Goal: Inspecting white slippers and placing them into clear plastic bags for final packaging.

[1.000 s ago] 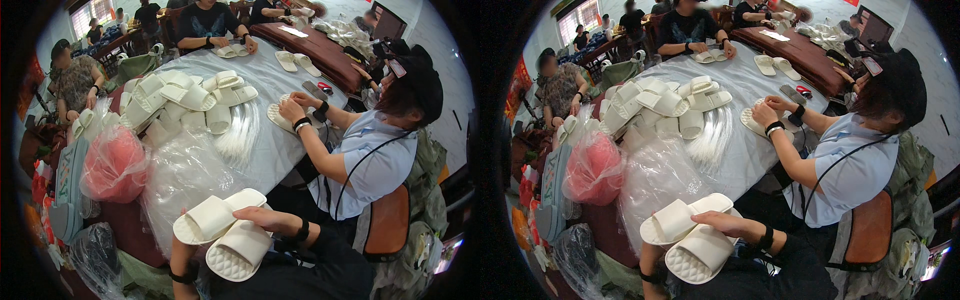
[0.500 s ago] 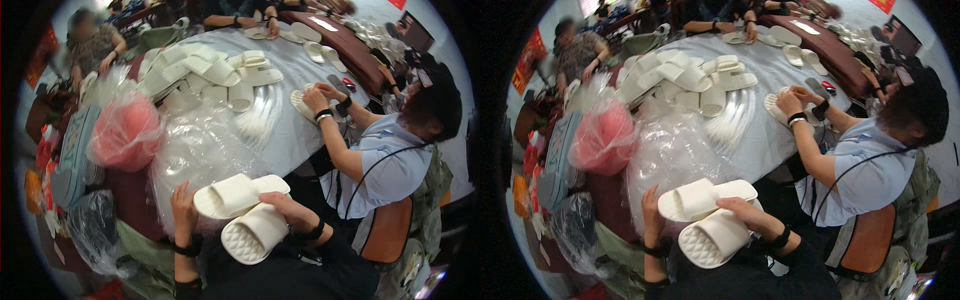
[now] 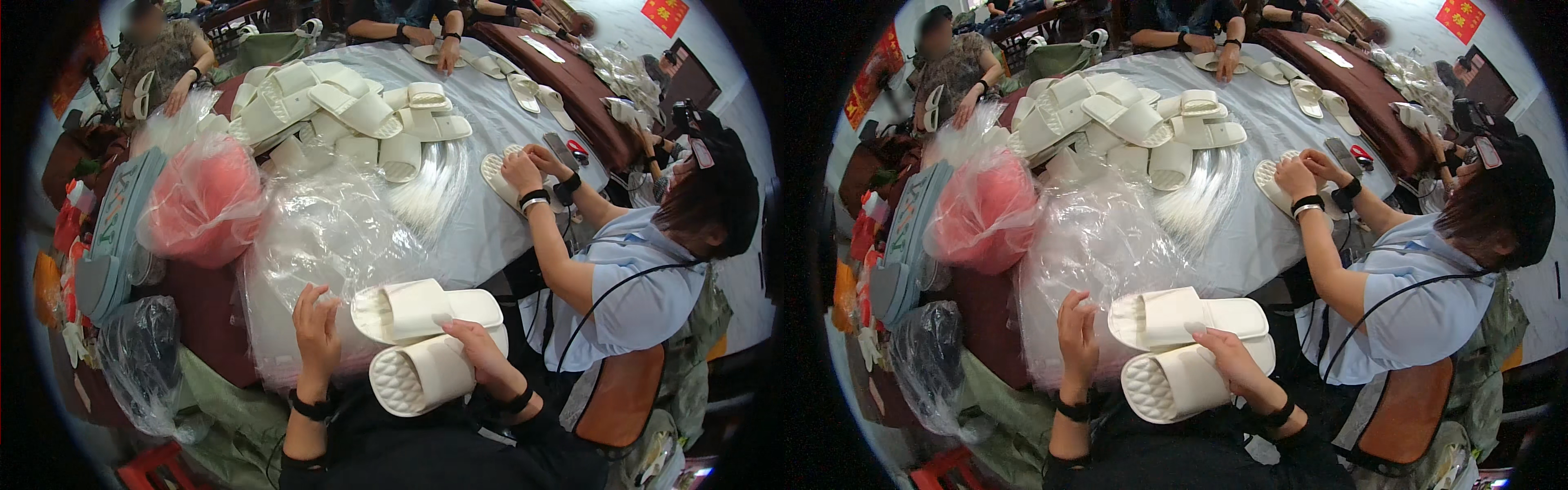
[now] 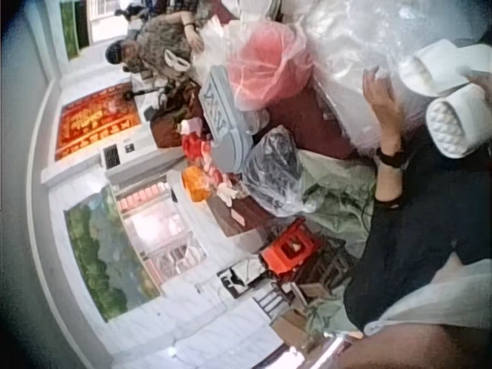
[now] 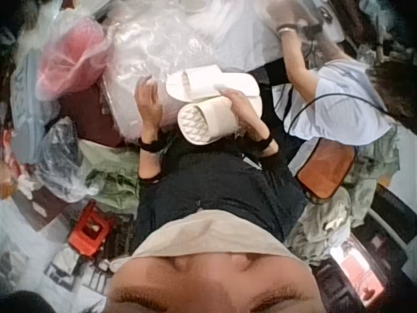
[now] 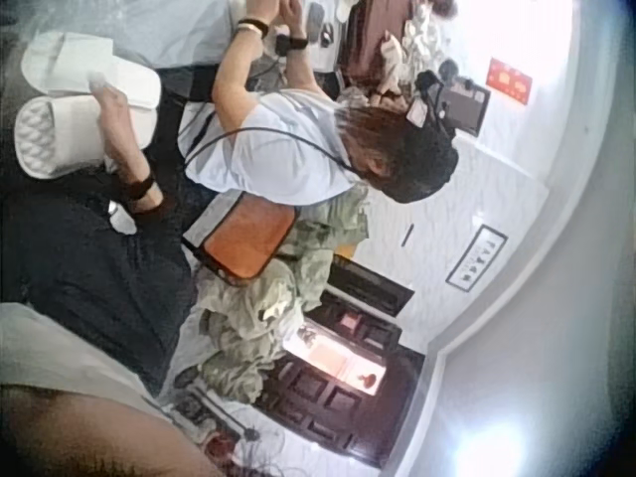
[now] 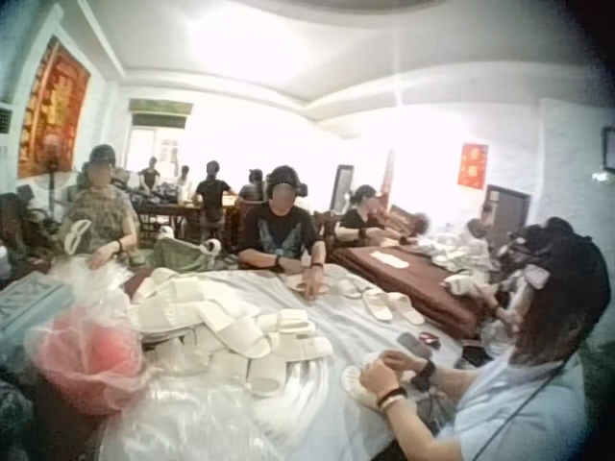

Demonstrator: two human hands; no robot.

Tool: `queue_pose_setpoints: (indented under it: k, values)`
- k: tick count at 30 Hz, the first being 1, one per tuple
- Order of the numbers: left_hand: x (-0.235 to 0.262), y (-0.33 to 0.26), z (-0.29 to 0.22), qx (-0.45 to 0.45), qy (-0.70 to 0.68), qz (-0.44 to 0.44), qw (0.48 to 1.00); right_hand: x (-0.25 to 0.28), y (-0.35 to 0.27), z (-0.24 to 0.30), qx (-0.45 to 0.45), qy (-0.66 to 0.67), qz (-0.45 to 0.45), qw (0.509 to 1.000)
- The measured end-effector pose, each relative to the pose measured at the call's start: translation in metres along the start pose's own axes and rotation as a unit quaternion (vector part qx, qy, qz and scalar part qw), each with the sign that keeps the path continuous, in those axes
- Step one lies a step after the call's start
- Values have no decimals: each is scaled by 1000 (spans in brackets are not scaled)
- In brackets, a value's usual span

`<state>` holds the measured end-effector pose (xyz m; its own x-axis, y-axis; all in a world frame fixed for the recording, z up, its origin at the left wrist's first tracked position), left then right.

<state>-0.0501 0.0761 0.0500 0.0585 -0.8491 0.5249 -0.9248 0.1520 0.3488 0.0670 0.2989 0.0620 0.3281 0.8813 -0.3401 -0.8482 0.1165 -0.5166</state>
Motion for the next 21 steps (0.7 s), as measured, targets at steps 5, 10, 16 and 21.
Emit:
queue_pose_setpoints:
  k: [5,10,16,21]
  values:
    - [2,-6,-21,-37,28,13,999,1,9,-5,60,58,-46,995]
    - [10,-3,-35,-21,27,16,999,-1,15,-3,128,0,-57,990]
    - [4,-12,-46,-46,45,47,997,-19,23,-10,135,85,109,981]
    - [-2,-20,-51,-55,66,71,994,-30,22,-15,157,58,126,978]
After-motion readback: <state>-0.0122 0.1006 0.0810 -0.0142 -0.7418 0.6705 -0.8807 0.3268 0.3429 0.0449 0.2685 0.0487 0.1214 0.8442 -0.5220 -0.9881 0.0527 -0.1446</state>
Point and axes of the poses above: each hand's wrist, its own y-axis towards the middle knuckle, its own x-axis out of the back of the hand, z = x × y, the point moved 4 cm from there along y, towards the middle knuckle, and after that the axes turned 6 degrees about x, right-handed, at the moved point
